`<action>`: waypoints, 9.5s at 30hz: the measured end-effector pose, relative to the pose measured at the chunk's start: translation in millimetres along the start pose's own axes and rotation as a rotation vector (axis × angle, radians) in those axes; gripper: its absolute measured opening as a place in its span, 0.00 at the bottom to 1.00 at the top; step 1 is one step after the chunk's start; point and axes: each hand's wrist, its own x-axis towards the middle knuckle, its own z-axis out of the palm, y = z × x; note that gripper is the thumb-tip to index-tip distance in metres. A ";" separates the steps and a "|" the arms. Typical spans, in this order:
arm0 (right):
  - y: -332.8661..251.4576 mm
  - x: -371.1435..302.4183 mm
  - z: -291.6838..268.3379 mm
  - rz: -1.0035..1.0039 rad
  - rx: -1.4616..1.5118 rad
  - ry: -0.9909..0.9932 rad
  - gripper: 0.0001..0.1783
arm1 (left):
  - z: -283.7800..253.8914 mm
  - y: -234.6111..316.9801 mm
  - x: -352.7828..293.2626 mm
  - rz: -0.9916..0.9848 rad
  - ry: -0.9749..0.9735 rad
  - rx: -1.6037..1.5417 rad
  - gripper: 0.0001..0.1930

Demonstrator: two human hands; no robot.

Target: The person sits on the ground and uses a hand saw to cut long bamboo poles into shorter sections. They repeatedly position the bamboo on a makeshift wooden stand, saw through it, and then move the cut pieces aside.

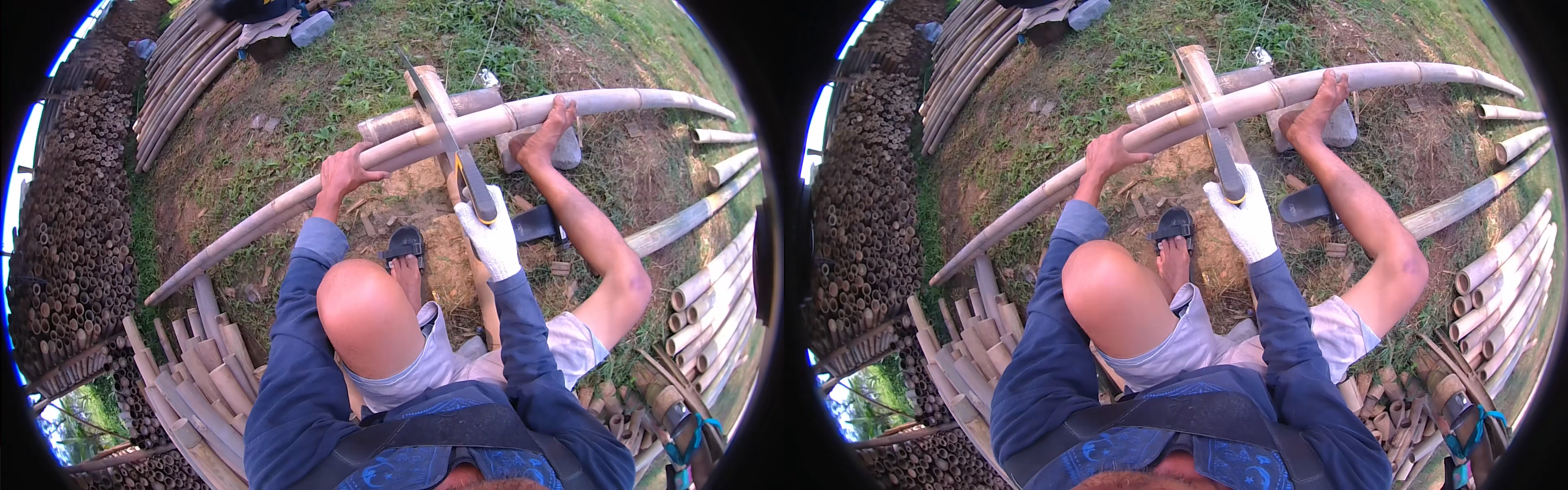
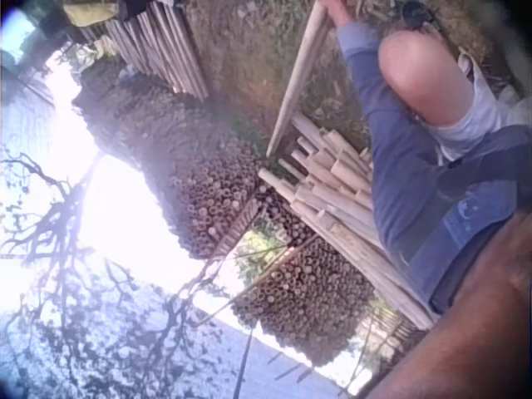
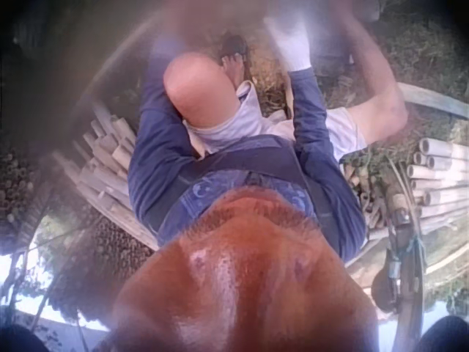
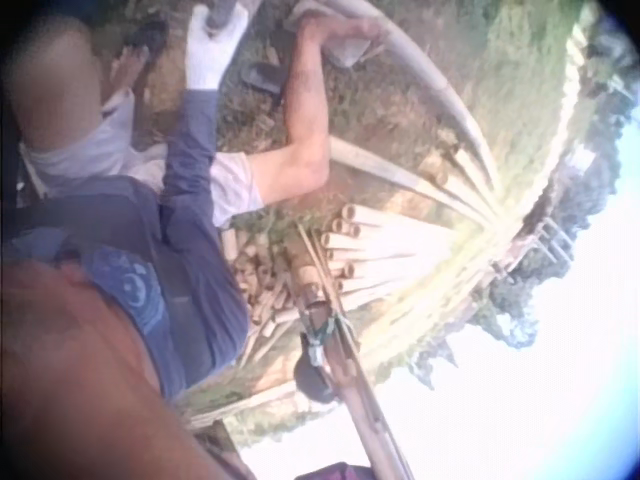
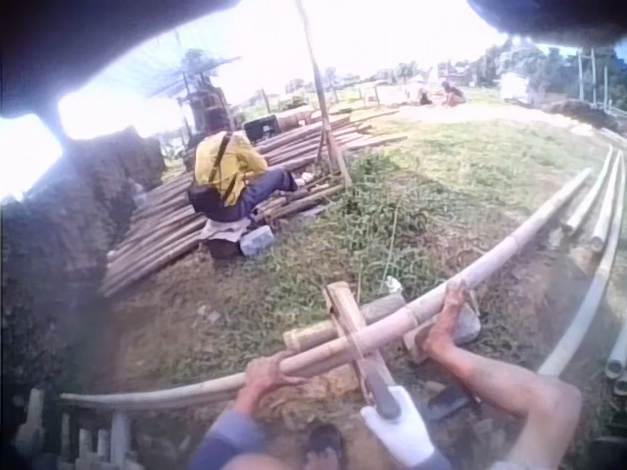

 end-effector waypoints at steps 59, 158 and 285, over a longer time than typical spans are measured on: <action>49.4 55.3 5.7 -0.286 -0.251 0.055 0.33 | -17.2 -18.2 49.2 0.129 0.502 -0.044 0.40; 2.5 55.4 43.1 -0.247 -0.329 0.048 0.32 | 15.0 19.2 43.3 0.173 -0.071 0.051 0.45; -31.1 -173.1 -45.8 0.059 -0.498 -0.110 0.36 | 21.4 -14.0 50.1 0.222 -0.235 -0.175 0.46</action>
